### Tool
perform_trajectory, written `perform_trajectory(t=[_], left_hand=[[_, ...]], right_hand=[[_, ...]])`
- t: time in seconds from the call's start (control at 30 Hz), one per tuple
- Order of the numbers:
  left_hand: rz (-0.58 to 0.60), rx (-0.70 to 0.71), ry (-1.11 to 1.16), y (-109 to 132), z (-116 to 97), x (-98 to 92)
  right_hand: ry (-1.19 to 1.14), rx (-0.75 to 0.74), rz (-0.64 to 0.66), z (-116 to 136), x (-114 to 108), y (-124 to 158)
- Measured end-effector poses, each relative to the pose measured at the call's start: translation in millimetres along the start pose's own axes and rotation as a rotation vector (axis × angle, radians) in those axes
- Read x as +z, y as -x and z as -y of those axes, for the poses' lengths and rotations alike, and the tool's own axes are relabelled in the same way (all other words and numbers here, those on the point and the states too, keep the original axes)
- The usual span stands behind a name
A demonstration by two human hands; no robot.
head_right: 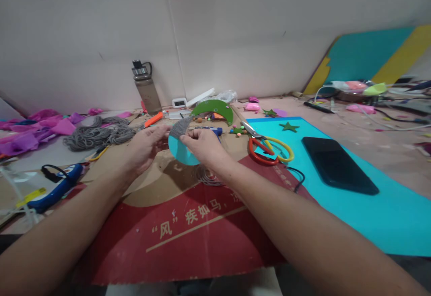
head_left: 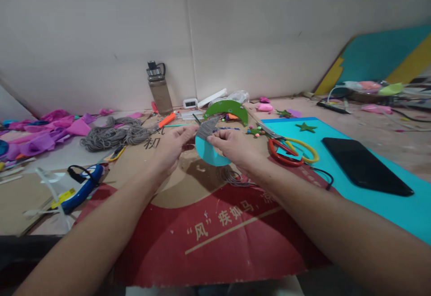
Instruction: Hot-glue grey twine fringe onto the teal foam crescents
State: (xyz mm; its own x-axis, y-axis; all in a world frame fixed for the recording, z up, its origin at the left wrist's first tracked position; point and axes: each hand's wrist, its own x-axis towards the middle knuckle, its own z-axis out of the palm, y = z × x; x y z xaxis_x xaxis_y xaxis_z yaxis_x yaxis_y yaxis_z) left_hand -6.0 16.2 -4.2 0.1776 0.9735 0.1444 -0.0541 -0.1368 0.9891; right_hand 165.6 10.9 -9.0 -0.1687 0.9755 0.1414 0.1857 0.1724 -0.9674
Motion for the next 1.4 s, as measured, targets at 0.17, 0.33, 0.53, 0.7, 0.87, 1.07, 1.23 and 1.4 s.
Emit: perform_trajectory(t=[0.17,0.33,0.53,0.7,0.87,1.07,1.23,1.4], left_hand=[[-0.028,0.046,-0.104,0,1,-0.2],[-0.067,0.012,-0.096,0,-2,-3.8],[-0.117,0.06,-0.156,3,-5,-1.1],[-0.061,0.047,-0.04,4,-2,3.4],[-0.028,-0.018,0.052,2,5,4.0],[-0.142,0.085,-0.119,1,5,3.1],[-0.096,0.054,-0.092,1,5,2.9],[-0.079,0.025,-0.086,0,8,0.5]], right_hand=[[0.04,-0.042,0.046,-1,0,-1],[-0.274,0.073,0.061,-2,-2,-2],[-0.133,0.028,0.106,1,-2,1],[-0.065,0.022,0.036,-1,4,0],[-0.013,0.023,0.041,0,4,0],[0.084,-0.035,0.063,3,4,4],[0.095,-0.114,0.027,-1,4,2],[0.149,-0.123,0.064,-3,2,1]])
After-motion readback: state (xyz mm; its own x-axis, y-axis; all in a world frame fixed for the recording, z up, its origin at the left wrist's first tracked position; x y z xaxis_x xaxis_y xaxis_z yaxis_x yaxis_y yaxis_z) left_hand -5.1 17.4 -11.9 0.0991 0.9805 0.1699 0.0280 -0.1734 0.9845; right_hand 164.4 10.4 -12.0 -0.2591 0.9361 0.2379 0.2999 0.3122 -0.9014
